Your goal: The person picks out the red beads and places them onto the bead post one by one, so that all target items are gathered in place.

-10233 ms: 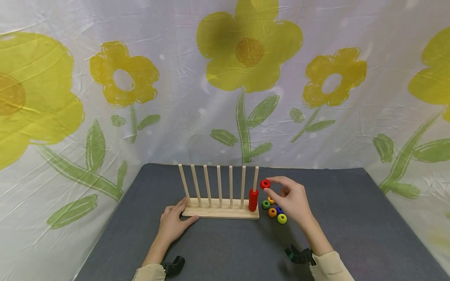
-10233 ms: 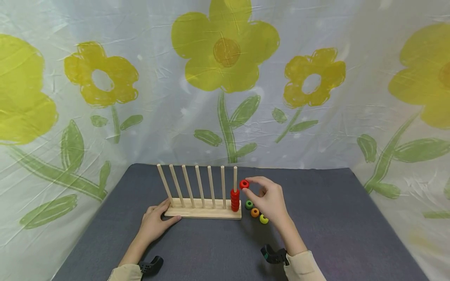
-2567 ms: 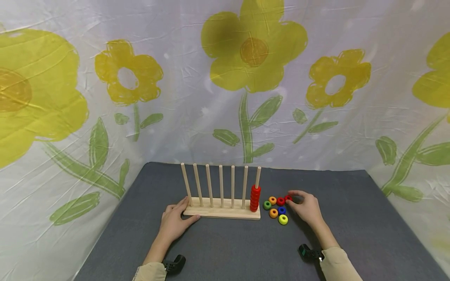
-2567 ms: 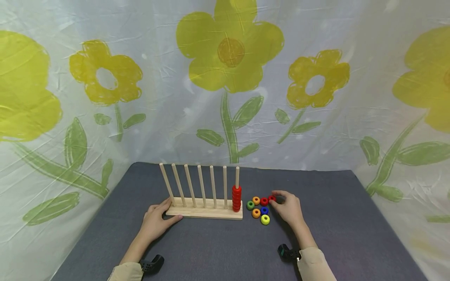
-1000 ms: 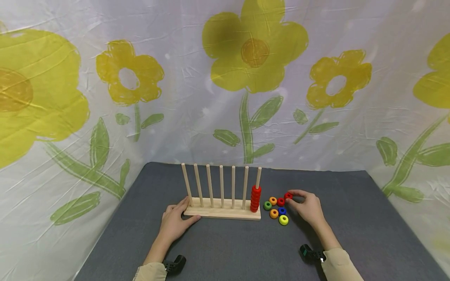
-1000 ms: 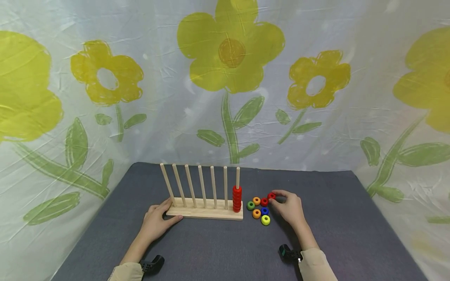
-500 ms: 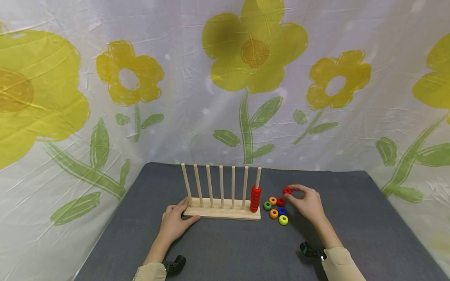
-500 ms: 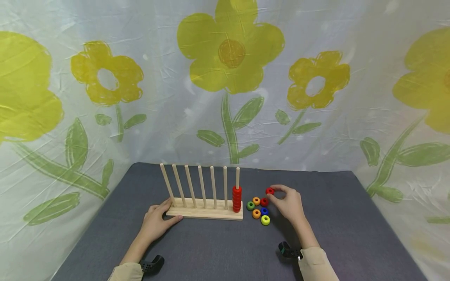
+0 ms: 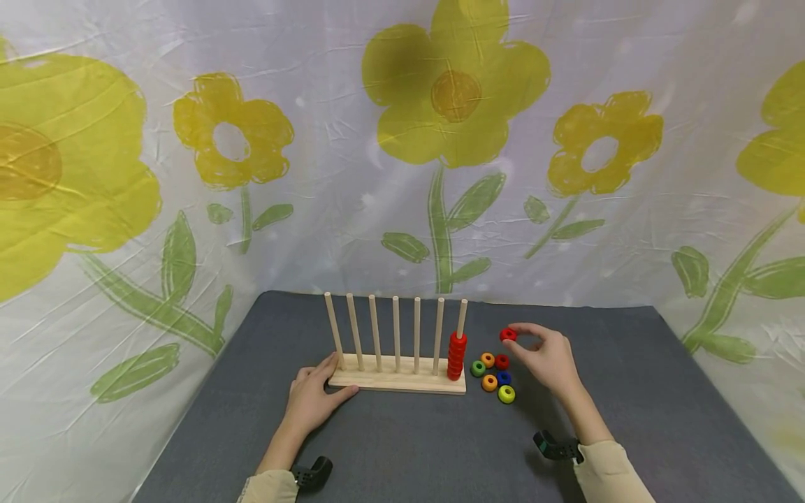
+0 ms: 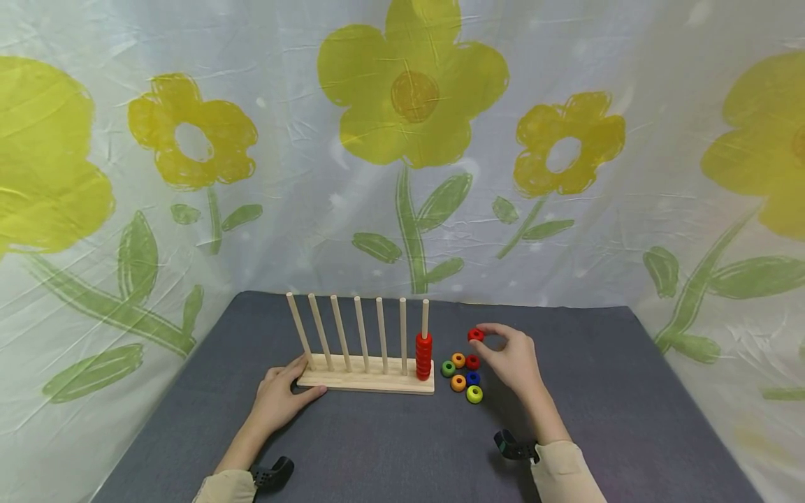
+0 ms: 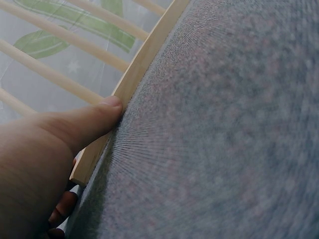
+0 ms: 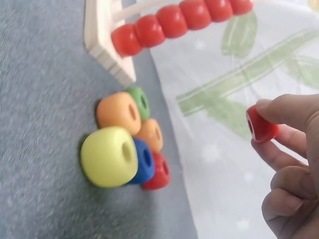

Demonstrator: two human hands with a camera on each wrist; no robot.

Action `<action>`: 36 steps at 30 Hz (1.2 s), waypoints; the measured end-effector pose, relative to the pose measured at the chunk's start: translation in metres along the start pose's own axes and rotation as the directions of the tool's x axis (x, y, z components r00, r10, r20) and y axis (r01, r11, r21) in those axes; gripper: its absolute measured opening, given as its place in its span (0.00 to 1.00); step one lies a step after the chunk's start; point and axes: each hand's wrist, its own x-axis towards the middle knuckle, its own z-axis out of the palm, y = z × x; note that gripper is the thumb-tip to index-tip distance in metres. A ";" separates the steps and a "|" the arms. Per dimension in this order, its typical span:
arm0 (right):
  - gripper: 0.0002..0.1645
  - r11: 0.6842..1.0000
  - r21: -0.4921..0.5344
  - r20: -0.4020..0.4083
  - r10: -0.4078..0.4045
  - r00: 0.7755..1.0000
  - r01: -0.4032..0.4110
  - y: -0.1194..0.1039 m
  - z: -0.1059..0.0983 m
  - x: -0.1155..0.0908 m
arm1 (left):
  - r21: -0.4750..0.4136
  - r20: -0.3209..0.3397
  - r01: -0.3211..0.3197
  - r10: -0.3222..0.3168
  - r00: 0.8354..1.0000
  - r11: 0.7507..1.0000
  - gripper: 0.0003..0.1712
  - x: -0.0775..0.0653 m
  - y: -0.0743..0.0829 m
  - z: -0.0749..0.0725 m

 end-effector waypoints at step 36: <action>0.19 0.989 0.034 -0.053 -0.141 0.989 0.143 -0.059 -0.006 -0.002 | 0.003 -0.009 -0.006 0.006 1.000 1.000 0.51 -0.001 0.001 -0.001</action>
